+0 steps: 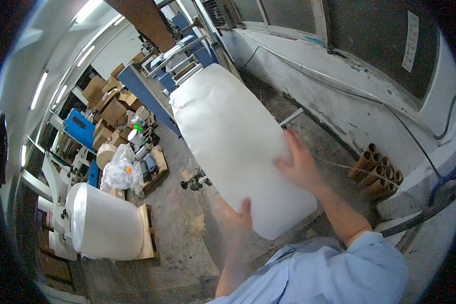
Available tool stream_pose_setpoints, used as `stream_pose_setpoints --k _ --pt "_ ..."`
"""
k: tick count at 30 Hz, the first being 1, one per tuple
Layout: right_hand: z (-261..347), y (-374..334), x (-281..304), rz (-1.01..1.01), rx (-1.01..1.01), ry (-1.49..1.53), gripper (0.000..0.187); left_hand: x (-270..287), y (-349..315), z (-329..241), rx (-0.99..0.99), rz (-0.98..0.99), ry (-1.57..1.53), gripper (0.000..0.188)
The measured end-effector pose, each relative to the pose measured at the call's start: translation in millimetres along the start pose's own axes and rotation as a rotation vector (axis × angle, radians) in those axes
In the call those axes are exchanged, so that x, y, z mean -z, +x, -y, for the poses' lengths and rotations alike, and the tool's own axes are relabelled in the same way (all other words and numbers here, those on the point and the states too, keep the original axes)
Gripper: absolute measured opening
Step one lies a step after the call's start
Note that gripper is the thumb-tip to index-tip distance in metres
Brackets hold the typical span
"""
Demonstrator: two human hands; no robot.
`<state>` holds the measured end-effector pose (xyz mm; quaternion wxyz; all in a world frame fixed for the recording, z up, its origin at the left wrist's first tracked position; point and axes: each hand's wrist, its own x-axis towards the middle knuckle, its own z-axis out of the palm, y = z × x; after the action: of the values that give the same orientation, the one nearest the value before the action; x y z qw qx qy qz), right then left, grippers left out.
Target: Mount a large roll of white paper onto a machine shaft.
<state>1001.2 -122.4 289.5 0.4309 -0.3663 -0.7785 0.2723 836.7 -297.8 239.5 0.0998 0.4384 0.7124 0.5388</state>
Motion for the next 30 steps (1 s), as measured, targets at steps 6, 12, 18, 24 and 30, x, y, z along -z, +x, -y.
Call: stream_pose_setpoints --k 6,12,18,24,30 --pt "20.7 5.4 -12.4 0.007 0.215 -0.216 0.079 -15.5 -47.2 47.3 0.049 0.066 -0.079 0.08" --pt "10.8 -2.8 -18.5 -0.033 0.31 -0.297 0.078 -3.6 -53.1 39.0 0.118 0.16 -0.084 0.088" --pt "-11.7 -47.2 -11.1 -0.037 0.292 -0.319 0.076 5.4 24.6 -10.7 0.0 -0.075 -0.199 0.067" --pt "32.1 -50.4 -15.2 0.03 0.273 -0.102 0.076 -14.3 21.9 6.4 0.011 -0.065 -0.355 0.061" --pt "96.7 15.8 -9.2 0.803 0.412 -0.381 0.074 -11.6 -8.9 40.1 -0.096 -0.079 -0.185 0.064"
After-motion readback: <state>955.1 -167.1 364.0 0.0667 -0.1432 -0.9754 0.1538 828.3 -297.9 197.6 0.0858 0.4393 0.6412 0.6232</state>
